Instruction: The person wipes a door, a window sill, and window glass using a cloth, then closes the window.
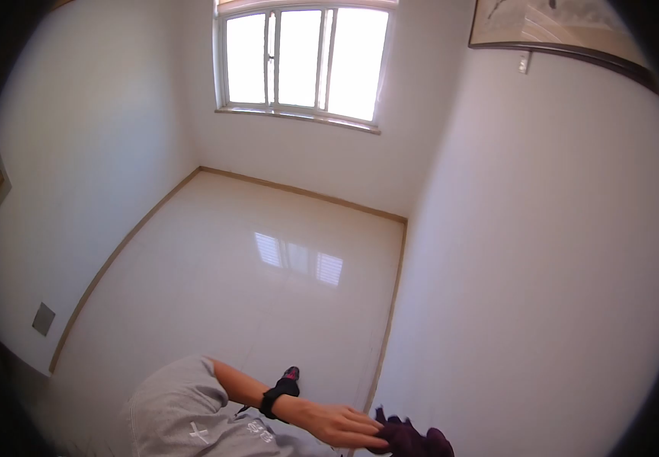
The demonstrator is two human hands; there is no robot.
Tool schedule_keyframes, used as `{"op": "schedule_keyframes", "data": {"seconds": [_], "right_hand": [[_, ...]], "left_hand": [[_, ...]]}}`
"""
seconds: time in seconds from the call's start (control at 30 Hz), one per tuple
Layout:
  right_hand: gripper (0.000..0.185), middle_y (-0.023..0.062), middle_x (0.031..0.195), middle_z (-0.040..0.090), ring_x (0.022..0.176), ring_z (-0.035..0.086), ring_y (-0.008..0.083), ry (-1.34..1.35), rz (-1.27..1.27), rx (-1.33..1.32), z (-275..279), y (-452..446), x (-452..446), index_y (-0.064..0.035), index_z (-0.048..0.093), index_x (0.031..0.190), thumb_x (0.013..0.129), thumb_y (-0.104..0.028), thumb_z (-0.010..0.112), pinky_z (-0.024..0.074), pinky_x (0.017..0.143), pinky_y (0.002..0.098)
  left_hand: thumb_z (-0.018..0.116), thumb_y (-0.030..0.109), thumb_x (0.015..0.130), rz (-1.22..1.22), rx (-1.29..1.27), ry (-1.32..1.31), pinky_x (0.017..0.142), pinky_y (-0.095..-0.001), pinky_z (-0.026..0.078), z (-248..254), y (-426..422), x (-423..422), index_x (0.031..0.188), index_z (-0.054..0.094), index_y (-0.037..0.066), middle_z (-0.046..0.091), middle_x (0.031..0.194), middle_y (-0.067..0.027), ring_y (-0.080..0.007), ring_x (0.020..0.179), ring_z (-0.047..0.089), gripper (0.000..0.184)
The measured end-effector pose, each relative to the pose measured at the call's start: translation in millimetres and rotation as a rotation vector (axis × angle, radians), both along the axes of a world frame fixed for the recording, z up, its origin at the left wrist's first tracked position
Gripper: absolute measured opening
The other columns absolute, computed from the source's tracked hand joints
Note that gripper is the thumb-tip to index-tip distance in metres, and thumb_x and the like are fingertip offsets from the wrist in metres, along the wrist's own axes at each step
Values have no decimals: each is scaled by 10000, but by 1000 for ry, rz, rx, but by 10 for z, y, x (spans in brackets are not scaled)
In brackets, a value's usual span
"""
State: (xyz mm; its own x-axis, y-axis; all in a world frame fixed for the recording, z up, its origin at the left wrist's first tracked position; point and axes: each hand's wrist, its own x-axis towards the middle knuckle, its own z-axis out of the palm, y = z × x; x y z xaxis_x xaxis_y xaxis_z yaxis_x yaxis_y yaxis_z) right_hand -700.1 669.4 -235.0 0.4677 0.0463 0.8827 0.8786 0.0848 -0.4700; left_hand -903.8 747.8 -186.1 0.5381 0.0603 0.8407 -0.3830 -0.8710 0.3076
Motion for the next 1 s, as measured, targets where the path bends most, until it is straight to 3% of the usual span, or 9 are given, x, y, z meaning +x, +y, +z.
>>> {"op": "schedule_keyframes", "data": {"seconds": [0.2, 0.3, 0.4, 0.43, 0.5, 0.67, 0.9, 1.0], "right_hand": [[382, 140, 987, 637, 882, 648, 305, 102, 370, 28, -83, 1494, -818, -25, 591, 1026, 751, -137, 831, 536, 831, 407], [371, 160, 938, 650, 843, 653, 335, -121, 550, -272, 466, 2588, -1273, -28, 592, 992, 759, -144, 856, 534, 797, 409], [311, 144, 928, 668, 871, 666, 327, -120, 666, -293, 657, 3625, -1801, -38, 599, 1000, 774, -93, 806, 528, 849, 405], [314, 146, 925, 670, 863, 668, 332, -158, 678, -267, 524, 3284, -1884, -39, 598, 1001, 775, -90, 809, 530, 843, 404], [325, 157, 895, 649, 794, 651, 358, -189, 796, -246, 612, 3823, -2137, -42, 586, 989, 764, -77, 818, 534, 729, 397], [430, 143, 892, 616, 775, 631, 352, -214, 972, -402, 615, 4430, -2706, -51, 593, 1075, 697, 36, 776, 506, 649, 398], [433, 129, 872, 630, 786, 643, 319, -229, 1127, -610, 282, 5546, -3155, -42, 613, 1066, 678, 24, 793, 524, 674, 401], [348, 121, 891, 671, 837, 661, 324, -264, 1129, -625, -10, 6162, -3316, -48, 640, 1018, 706, 16, 782, 535, 693, 411]], "left_hand": [[716, -21, 858, 509, -72, 54, 710, -362, 583, 8, 1233, -1359, 1236, 625, -32, 682, 998, -177, -313, 854, 696, 389], [707, -37, 854, 710, -190, 49, 662, -363, 566, 109, 1973, -1978, 1205, 633, -24, 683, 948, -167, -305, 787, 686, 359], [684, -48, 858, 839, -188, -27, 623, -365, 542, 259, 2742, -2463, 1165, 642, -12, 673, 878, -149, -297, 707, 655, 312], [682, -45, 858, 861, -152, -37, 617, -366, 535, 142, 2354, -2533, 1156, 643, -9, 667, 867, -144, -292, 699, 650, 303], [681, -55, 840, 916, -104, 38, 578, -365, 504, 314, 2730, -2739, 1136, 646, 5, 630, 804, -114, -277, 656, 620, 304], [697, -75, 806, 1072, -129, 55, 578, -352, 515, 359, 2997, -3362, 1111, 662, 4, 655, 810, -121, -266, 656, 634, 317], [729, -16, 812, 1374, -237, 263, 643, -349, 556, -35, 3491, -4045, 1141, 711, 38, 690, 837, -77, -242, 748, 679, 334], [725, 15, 827, 1459, -264, 367, 653, -362, 557, -152, 3851, -4335, 1147, 718, 66, 705, 842, -77, -247, 753, 685, 324]]}}
